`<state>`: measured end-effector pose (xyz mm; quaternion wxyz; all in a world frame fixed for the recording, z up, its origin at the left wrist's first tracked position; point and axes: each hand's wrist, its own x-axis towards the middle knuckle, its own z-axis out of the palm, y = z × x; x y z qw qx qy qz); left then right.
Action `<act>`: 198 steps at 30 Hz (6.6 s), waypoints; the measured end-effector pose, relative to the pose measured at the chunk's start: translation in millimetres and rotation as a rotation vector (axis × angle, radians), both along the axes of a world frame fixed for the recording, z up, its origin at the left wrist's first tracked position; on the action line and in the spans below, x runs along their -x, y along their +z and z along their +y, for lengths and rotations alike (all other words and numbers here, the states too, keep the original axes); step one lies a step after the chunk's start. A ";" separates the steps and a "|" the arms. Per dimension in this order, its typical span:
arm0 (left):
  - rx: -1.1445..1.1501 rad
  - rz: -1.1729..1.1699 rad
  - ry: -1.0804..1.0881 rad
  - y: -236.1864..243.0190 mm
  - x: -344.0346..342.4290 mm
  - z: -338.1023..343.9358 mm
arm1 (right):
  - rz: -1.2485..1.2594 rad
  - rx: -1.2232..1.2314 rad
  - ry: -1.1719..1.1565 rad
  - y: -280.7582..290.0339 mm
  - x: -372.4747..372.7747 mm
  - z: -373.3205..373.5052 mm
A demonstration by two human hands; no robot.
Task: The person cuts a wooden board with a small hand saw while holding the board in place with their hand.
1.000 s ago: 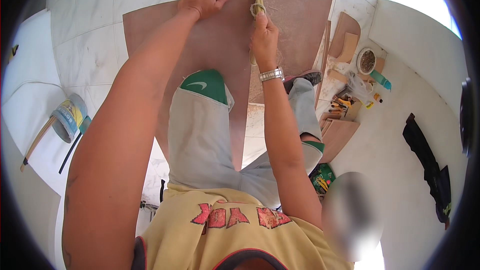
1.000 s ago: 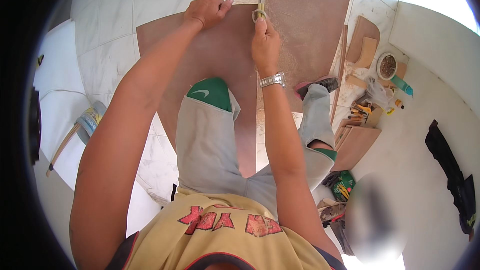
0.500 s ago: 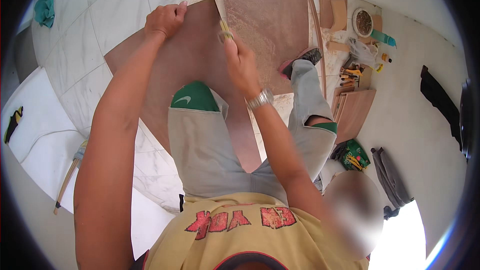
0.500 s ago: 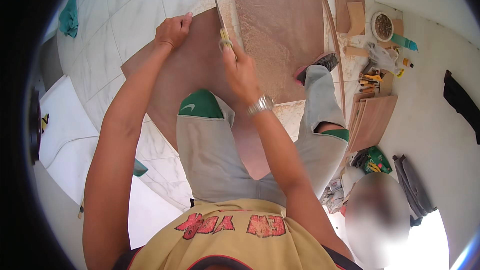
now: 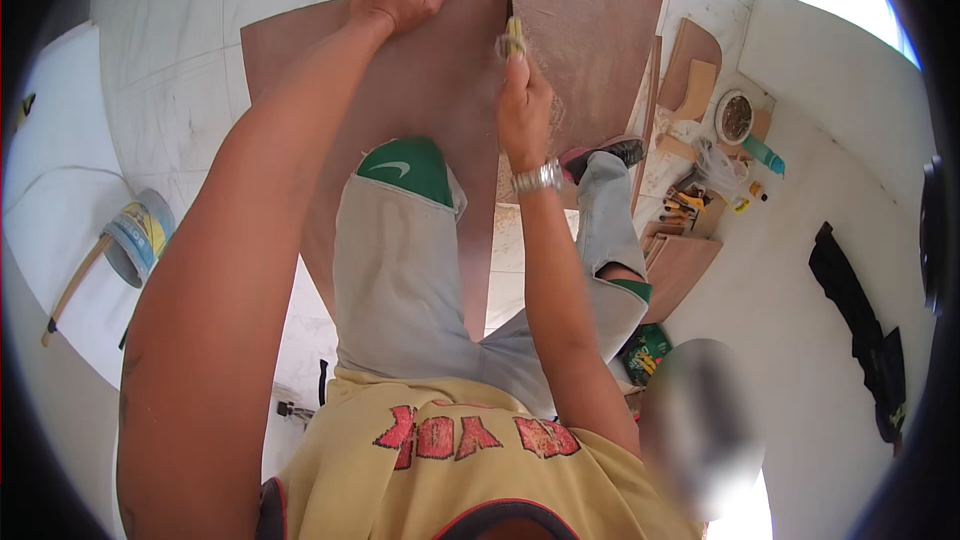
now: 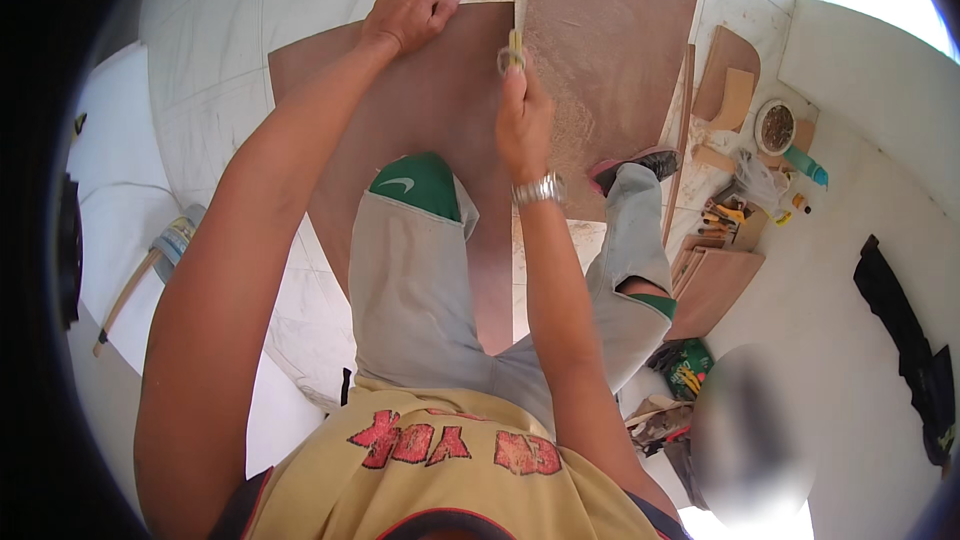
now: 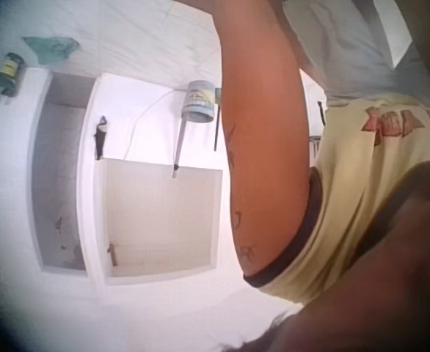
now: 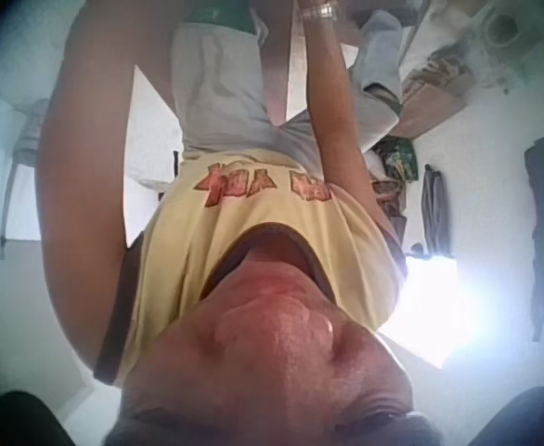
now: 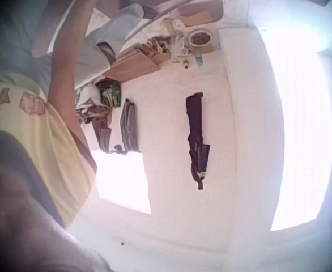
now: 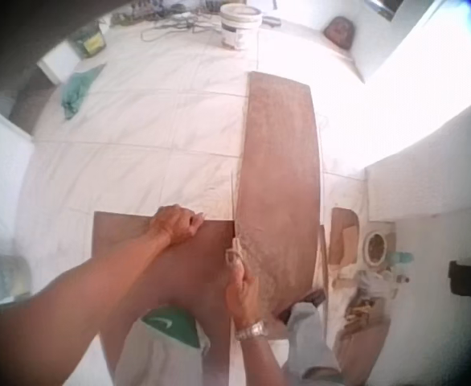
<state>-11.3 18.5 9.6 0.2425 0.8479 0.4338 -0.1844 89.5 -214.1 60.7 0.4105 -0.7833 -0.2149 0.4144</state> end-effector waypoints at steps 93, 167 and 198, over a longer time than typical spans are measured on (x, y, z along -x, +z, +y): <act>0.020 0.002 -0.051 -1.2 14.1 -3.0 | 0.281 0.050 -0.219 79.4 79.3 -138.3; 0.012 -0.064 -0.055 4.8 -7.3 -5.0 | -0.107 -0.105 -0.113 -10.6 -2.8 7.6; -0.003 -0.076 -0.017 -3.5 14.9 -2.1 | 0.240 -0.013 -0.186 16.8 34.1 -40.2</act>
